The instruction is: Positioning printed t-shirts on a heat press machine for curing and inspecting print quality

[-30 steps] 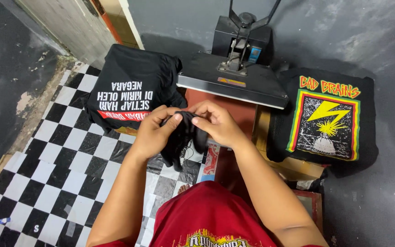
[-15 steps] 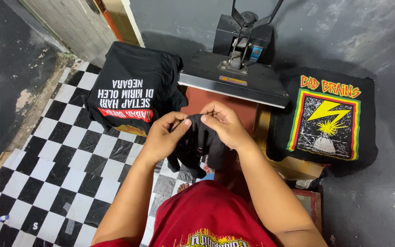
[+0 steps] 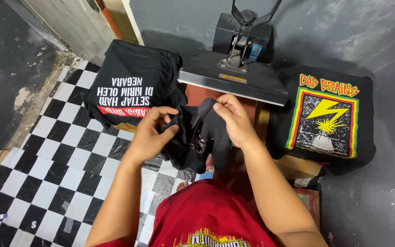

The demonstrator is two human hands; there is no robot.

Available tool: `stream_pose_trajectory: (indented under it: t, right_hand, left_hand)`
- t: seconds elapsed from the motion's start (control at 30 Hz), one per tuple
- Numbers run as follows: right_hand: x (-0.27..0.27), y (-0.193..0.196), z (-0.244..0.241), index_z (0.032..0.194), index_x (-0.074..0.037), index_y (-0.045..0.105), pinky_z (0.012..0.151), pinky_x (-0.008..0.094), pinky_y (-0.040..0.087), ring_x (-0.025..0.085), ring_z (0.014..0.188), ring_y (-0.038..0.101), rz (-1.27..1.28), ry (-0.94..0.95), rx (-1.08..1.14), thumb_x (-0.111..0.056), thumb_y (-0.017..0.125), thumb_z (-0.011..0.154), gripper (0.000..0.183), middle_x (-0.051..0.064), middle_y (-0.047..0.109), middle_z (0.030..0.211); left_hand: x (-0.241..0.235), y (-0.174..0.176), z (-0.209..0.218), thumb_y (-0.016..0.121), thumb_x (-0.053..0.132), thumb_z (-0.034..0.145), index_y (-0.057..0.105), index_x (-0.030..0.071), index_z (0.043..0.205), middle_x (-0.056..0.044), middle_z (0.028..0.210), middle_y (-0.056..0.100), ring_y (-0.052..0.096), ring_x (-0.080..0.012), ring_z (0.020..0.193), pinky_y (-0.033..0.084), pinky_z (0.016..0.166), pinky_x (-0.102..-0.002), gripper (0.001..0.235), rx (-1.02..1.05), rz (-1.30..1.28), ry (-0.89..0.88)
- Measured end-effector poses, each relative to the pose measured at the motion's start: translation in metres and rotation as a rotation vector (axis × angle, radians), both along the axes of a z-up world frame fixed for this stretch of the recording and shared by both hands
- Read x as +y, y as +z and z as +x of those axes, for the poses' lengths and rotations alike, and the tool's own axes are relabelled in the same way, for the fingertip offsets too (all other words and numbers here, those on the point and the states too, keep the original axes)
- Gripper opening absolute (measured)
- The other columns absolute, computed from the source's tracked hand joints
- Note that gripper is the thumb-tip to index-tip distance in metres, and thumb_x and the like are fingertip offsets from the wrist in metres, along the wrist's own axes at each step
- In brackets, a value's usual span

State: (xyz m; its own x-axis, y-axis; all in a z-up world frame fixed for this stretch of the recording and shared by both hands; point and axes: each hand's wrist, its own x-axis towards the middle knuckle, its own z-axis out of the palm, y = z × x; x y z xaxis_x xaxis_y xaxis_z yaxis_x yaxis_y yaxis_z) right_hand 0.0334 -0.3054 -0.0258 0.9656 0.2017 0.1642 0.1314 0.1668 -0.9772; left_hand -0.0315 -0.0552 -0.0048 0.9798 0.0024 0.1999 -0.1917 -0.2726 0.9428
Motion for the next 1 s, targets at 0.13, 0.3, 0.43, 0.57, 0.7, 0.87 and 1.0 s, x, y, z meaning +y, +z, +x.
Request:
stream_pose_trajectory:
  t: [0.13, 0.3, 0.43, 0.57, 0.7, 0.87, 1.0]
  right_hand:
    - [0.005, 0.001, -0.003, 0.108, -0.006, 0.063, 0.079, 0.022, 0.044, 0.008, 0.082, 0.052, -0.016, -0.012, 0.016, -0.016, 0.063, 0.102, 0.011, -0.001, 0.055, 0.083]
    - [0.013, -0.003, -0.008, 0.110, -0.005, 0.067, 0.078, 0.024, 0.050, 0.009, 0.081, 0.059, -0.093, -0.015, 0.002, -0.015, 0.068, 0.100, 0.014, 0.004, 0.065, 0.083]
    - [0.016, 0.000, -0.009, 0.110, -0.005, 0.068, 0.076, 0.023, 0.050, 0.008, 0.081, 0.058, -0.086, -0.036, -0.019, -0.012, 0.068, 0.099, 0.013, 0.004, 0.065, 0.083]
    - [0.017, 0.001, -0.010, 0.113, -0.004, 0.069, 0.074, 0.022, 0.052, 0.008, 0.079, 0.061, -0.100, -0.067, -0.018, -0.011, 0.070, 0.098, 0.017, 0.005, 0.067, 0.084]
    - [0.017, 0.008, -0.012, 0.117, -0.003, 0.069, 0.074, 0.020, 0.053, 0.006, 0.079, 0.062, -0.104, -0.084, -0.022, -0.008, 0.070, 0.096, 0.021, 0.005, 0.069, 0.087]
    - [0.014, 0.015, -0.016, 0.117, -0.003, 0.069, 0.078, 0.024, 0.051, 0.008, 0.082, 0.058, -0.030, -0.139, 0.027, -0.006, 0.066, 0.096, 0.022, 0.001, 0.061, 0.087]
    - [0.015, 0.024, -0.021, 0.125, -0.006, 0.061, 0.082, 0.024, 0.047, 0.009, 0.085, 0.054, -0.022, -0.164, -0.011, -0.007, 0.061, 0.099, 0.027, 0.002, 0.055, 0.089]
  left_hand:
    - [0.008, 0.003, 0.000, 0.078, 0.000, 0.079, 0.072, 0.006, 0.119, -0.007, 0.083, 0.062, 0.061, -0.0185, 0.076, 0.051, 0.072, -0.031, 0.041, 0.094, 0.020, 0.051]
    - [-0.002, 0.003, -0.001, 0.079, 0.017, 0.088, 0.078, 0.010, 0.112, -0.008, 0.082, 0.071, 0.066, -0.0188, 0.078, 0.053, 0.070, -0.034, 0.025, 0.222, 0.115, 0.197]
    - [-0.006, -0.007, 0.004, 0.079, 0.019, 0.089, 0.076, 0.009, 0.105, -0.009, 0.081, 0.071, 0.069, -0.0232, 0.079, 0.053, 0.071, -0.037, 0.019, 0.192, 0.109, 0.244]
    - [-0.005, -0.015, 0.006, 0.077, 0.025, 0.094, 0.072, 0.007, 0.101, -0.009, 0.080, 0.069, 0.067, -0.0234, 0.077, 0.052, 0.071, -0.037, 0.020, 0.164, 0.077, 0.284]
    - [-0.014, -0.004, 0.000, 0.070, 0.021, 0.100, 0.071, 0.007, 0.101, -0.002, 0.077, 0.064, 0.060, -0.0144, 0.077, 0.050, 0.070, -0.029, 0.014, 0.140, -0.045, 0.255]
    - [-0.015, -0.005, 0.003, 0.064, 0.017, 0.103, 0.068, 0.005, 0.107, 0.003, 0.082, 0.055, 0.056, -0.0091, 0.081, 0.046, 0.070, -0.022, 0.013, 0.123, -0.249, 0.192]
    - [-0.020, -0.009, 0.000, 0.065, 0.013, 0.100, 0.068, 0.005, 0.109, 0.002, 0.083, 0.052, 0.056, -0.0091, 0.081, 0.046, 0.070, -0.022, 0.012, 0.108, -0.340, 0.127]
